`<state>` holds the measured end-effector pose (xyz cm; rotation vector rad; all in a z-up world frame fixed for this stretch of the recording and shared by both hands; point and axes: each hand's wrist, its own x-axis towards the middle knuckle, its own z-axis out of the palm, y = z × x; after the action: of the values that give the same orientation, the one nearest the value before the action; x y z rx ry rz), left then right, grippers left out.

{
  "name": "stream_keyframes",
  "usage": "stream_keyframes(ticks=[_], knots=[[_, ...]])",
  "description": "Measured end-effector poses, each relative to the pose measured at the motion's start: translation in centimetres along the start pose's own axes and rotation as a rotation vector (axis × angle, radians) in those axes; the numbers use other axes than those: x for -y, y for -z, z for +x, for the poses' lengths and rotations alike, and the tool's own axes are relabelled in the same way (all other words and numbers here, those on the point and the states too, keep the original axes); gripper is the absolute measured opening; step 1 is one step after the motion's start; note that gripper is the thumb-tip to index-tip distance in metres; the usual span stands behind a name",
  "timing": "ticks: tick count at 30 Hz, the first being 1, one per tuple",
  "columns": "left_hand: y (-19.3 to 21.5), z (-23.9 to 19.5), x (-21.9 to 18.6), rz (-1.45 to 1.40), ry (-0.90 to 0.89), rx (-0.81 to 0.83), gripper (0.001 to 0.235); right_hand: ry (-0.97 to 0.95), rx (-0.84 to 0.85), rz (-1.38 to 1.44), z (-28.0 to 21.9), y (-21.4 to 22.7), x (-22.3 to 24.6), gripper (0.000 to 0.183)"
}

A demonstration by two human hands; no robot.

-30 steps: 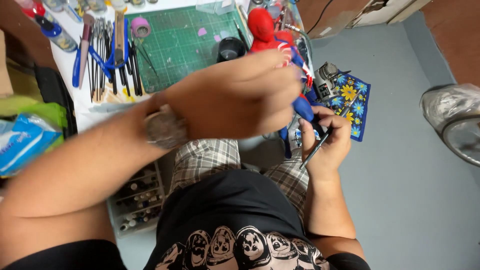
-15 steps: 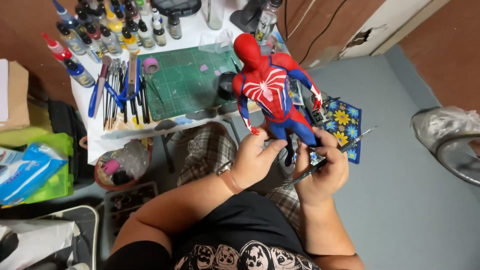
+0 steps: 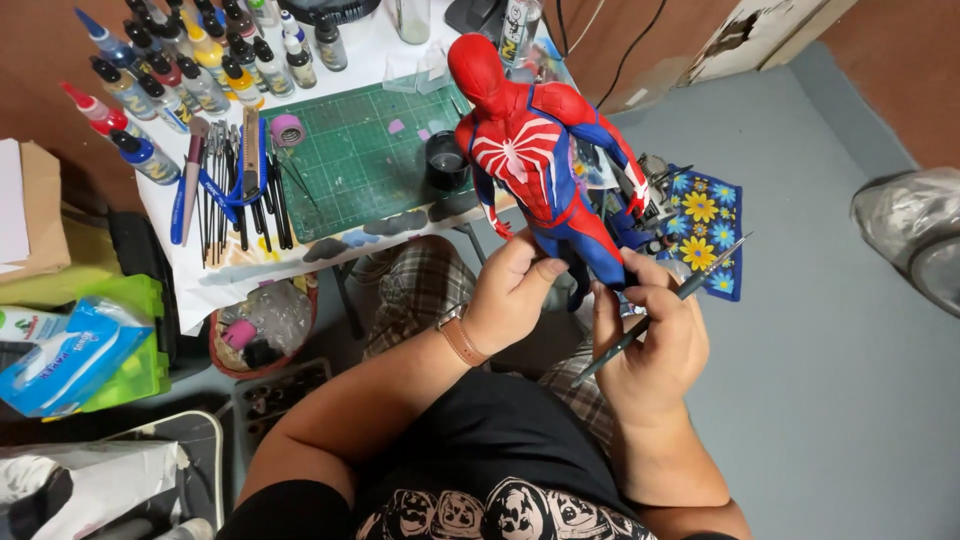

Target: A person is using a fine-tip paintbrush to add detailed paint to a Spider-Man action figure at a workstation.

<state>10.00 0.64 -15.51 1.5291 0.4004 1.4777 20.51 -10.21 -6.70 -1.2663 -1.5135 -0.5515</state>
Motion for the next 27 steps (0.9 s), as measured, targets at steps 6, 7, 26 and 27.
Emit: stream_keyframes(ticks=[6,7,26,27], knots=[[0.1,0.0,-0.2,-0.007,0.003,0.028,0.016,-0.002,0.01,0.029,0.2,0.6,0.4,0.031],[0.1,0.0,-0.2,-0.015,0.006,0.029,0.016,0.0,0.011,0.038,0.2,0.6,0.4,0.031],[1.7,0.6,-1.4,0.089,0.079,0.093,0.018,-0.202,-0.025,0.33,-1.5,-0.8,-1.9,0.033],[2.1,0.8,-1.4,0.102,0.092,0.1,0.019,-0.263,-0.048,0.431,-1.8,-1.2,-2.3,0.034]])
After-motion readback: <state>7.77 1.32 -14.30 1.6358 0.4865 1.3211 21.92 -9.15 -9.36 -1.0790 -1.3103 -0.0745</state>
